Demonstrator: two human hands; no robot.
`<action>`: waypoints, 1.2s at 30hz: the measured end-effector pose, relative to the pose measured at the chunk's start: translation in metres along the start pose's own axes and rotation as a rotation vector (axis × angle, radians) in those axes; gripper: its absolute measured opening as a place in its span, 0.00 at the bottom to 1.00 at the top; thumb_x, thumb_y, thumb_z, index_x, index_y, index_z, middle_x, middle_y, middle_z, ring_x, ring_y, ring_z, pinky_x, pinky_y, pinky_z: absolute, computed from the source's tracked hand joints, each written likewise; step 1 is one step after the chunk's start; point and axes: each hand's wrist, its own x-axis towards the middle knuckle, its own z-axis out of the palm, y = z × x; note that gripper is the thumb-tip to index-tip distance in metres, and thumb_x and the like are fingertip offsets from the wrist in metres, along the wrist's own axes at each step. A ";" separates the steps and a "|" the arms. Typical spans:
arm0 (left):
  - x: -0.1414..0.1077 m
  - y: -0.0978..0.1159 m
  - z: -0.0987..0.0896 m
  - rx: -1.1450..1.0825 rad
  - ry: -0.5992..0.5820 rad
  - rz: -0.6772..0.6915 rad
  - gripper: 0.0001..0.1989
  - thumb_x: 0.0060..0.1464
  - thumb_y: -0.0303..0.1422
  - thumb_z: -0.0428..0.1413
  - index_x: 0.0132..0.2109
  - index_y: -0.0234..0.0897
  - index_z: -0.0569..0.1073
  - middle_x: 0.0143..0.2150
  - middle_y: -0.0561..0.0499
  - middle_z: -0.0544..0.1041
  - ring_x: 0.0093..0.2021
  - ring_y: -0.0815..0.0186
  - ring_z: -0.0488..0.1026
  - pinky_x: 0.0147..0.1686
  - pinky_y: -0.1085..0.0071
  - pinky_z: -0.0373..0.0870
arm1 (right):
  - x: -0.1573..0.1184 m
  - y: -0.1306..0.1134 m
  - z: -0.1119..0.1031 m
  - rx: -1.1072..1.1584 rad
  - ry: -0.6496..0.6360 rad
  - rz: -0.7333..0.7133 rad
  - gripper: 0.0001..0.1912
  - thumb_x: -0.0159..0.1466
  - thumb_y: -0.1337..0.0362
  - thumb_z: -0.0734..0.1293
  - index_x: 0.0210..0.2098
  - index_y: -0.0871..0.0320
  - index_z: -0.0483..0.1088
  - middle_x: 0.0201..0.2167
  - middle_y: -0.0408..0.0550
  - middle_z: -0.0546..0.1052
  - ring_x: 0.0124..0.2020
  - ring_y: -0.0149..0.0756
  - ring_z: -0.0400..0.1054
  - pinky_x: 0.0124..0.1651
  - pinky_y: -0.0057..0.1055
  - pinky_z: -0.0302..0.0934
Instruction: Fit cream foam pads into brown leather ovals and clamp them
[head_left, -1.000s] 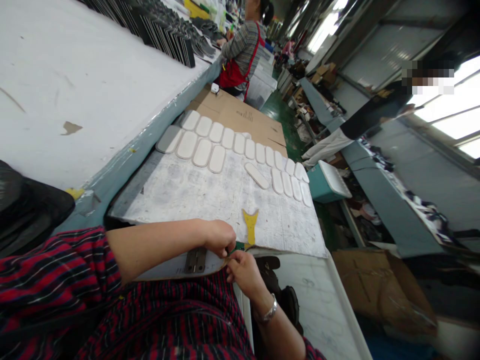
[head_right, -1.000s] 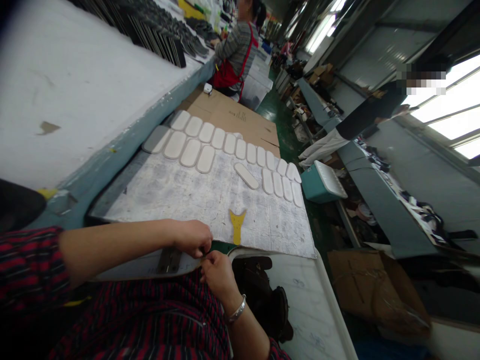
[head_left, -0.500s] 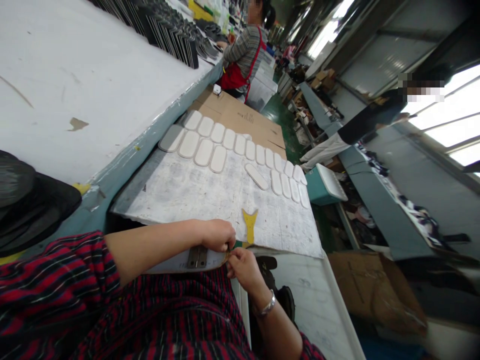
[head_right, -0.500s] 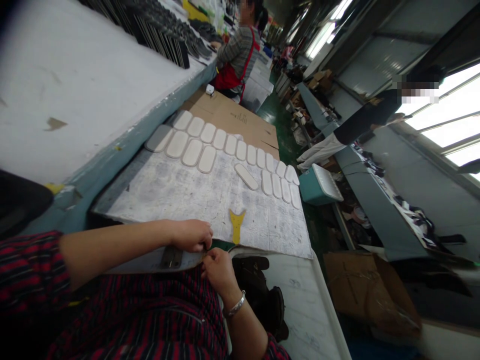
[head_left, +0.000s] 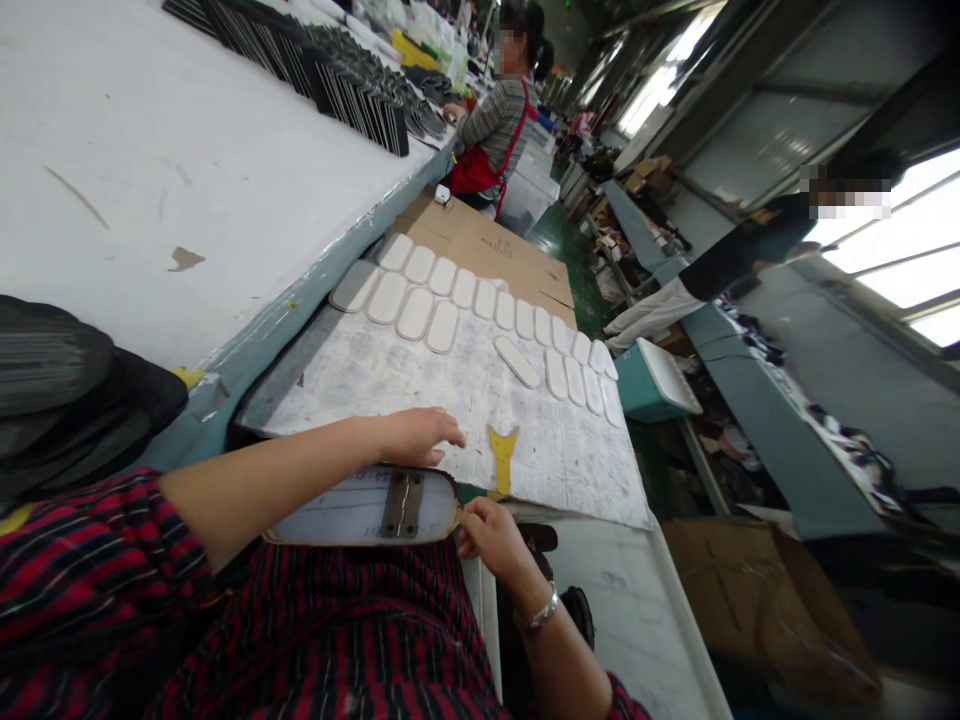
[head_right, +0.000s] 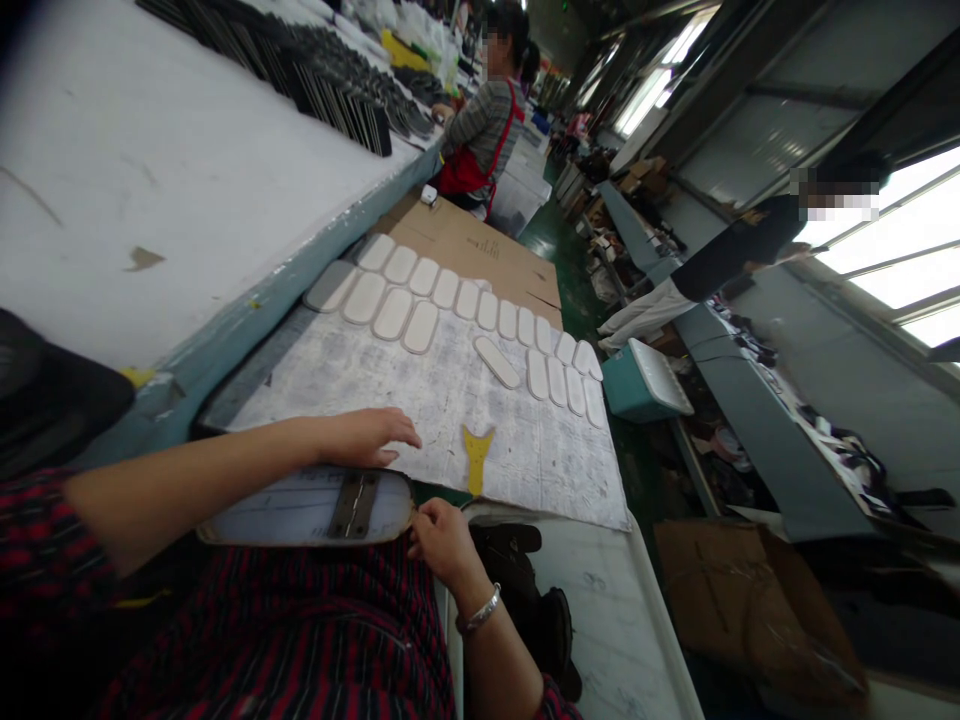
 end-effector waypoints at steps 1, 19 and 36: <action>-0.014 -0.009 -0.007 -0.004 0.052 -0.077 0.19 0.48 0.27 0.51 0.49 0.37 0.71 0.45 0.47 0.75 0.45 0.62 0.69 0.46 0.69 0.62 | 0.000 -0.002 -0.002 -0.027 -0.005 -0.012 0.06 0.57 0.62 0.59 0.29 0.59 0.62 0.20 0.39 0.68 0.17 0.26 0.65 0.20 0.22 0.55; -0.190 0.029 0.039 -0.533 0.213 -1.053 0.15 0.51 0.42 0.43 0.28 0.37 0.67 0.25 0.54 0.69 0.25 0.66 0.68 0.22 0.74 0.65 | 0.001 -0.006 0.000 -0.628 0.090 -0.211 0.17 0.63 0.57 0.54 0.20 0.56 0.57 0.20 0.44 0.70 0.24 0.33 0.66 0.26 0.26 0.47; -0.186 0.017 0.027 -0.531 0.011 -1.078 0.11 0.50 0.40 0.42 0.26 0.39 0.60 0.22 0.57 0.60 0.18 0.70 0.62 0.13 0.77 0.58 | 0.001 -0.005 -0.002 -0.637 0.116 -0.236 0.16 0.63 0.60 0.55 0.20 0.56 0.58 0.19 0.45 0.70 0.23 0.32 0.63 0.27 0.28 0.44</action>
